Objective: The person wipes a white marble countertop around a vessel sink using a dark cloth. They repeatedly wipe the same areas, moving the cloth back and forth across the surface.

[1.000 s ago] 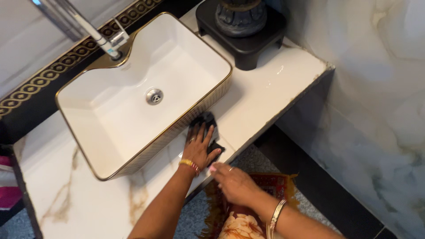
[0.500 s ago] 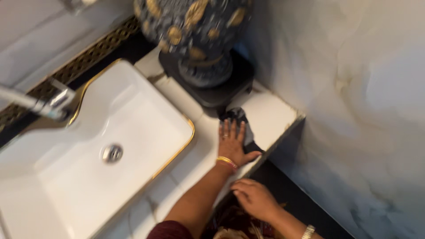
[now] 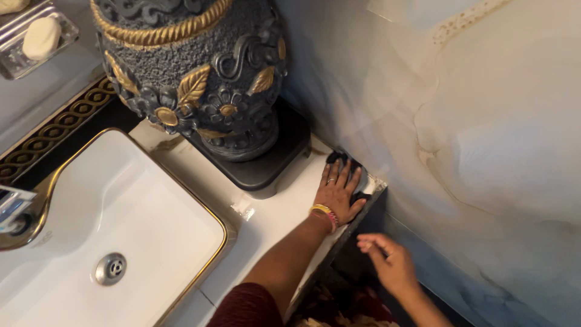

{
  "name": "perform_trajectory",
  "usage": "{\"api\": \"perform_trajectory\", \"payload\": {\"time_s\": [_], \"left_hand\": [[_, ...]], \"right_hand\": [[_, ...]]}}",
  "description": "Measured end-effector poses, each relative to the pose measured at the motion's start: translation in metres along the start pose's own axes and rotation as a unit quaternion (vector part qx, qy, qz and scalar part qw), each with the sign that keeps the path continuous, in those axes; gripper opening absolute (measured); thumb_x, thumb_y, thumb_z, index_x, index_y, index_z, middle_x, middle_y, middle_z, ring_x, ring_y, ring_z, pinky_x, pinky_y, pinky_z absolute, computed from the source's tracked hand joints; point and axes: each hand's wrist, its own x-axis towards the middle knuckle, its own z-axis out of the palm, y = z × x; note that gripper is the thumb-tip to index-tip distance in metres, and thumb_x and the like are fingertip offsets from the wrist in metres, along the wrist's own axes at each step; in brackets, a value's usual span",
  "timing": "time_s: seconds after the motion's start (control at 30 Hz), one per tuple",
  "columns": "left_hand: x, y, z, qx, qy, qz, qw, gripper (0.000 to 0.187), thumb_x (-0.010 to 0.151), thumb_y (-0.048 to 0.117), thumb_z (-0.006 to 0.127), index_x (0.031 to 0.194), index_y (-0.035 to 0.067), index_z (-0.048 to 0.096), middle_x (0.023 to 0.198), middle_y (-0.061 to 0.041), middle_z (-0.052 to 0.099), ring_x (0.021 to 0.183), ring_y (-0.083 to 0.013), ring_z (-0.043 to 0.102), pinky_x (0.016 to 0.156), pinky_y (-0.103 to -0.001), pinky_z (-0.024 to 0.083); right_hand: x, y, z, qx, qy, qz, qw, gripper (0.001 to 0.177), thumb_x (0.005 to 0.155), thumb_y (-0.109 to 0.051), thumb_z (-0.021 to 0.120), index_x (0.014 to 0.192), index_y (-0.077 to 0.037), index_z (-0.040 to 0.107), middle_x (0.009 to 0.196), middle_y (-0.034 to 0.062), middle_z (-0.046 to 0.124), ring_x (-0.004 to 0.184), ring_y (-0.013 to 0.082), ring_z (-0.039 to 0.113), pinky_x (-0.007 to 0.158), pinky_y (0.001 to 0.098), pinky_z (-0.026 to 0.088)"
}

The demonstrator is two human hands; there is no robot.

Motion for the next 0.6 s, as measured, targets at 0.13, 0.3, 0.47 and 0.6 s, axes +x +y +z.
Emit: {"api": "perform_trajectory", "payload": {"time_s": [0.13, 0.3, 0.47, 0.6], "left_hand": [[-0.006, -0.013, 0.001, -0.042, -0.015, 0.104, 0.994, 0.075, 0.090, 0.042, 0.060, 0.158, 0.021, 0.037, 0.168, -0.009, 0.025, 0.158, -0.0323, 0.013, 0.128, -0.051, 0.006], [-0.035, -0.003, -0.005, -0.072, -0.078, 0.094, 0.990, 0.077, 0.084, 0.025, 0.070, 0.156, 0.022, 0.041, 0.171, -0.006, 0.026, 0.159, -0.0301, 0.014, 0.128, -0.051, 0.010], [-0.125, -0.006, -0.028, -0.109, -0.084, 0.035, 0.990, 0.073, 0.084, 0.023, 0.072, 0.153, 0.024, 0.046, 0.167, -0.005, 0.026, 0.158, -0.0306, 0.012, 0.126, -0.054, 0.006], [-0.162, 0.023, -0.040, -0.086, 0.000, -0.098, 0.991, 0.066, 0.077, 0.019, 0.077, 0.139, 0.028, 0.059, 0.164, -0.006, 0.036, 0.154, -0.0326, 0.022, 0.125, -0.055, 0.012]], "right_hand": [[0.026, -0.018, -0.027, -0.015, 0.022, -0.027, 0.999, 0.024, 0.096, -0.017, 0.061, 0.112, -0.005, 0.075, 0.096, 0.0107, 0.083, 0.090, 0.0169, 0.079, 0.084, 0.0305, 0.059], [0.069, -0.046, -0.039, -0.066, 0.011, -0.196, 0.978, 0.019, 0.097, -0.016, 0.063, 0.108, -0.006, 0.074, 0.099, 0.0105, 0.078, 0.087, 0.0189, 0.076, 0.074, 0.0323, 0.057], [0.094, -0.055, -0.044, -0.089, -0.069, -0.179, 0.977, 0.021, 0.094, -0.016, 0.063, 0.111, -0.009, 0.073, 0.104, 0.0091, 0.074, 0.076, 0.0249, 0.074, 0.071, 0.0343, 0.058], [0.100, -0.054, -0.030, -0.168, -0.159, -0.253, 0.939, 0.038, 0.089, -0.010, 0.065, 0.127, -0.011, 0.065, 0.126, 0.0121, 0.063, 0.110, 0.0302, 0.064, 0.089, 0.0386, 0.053]]}}
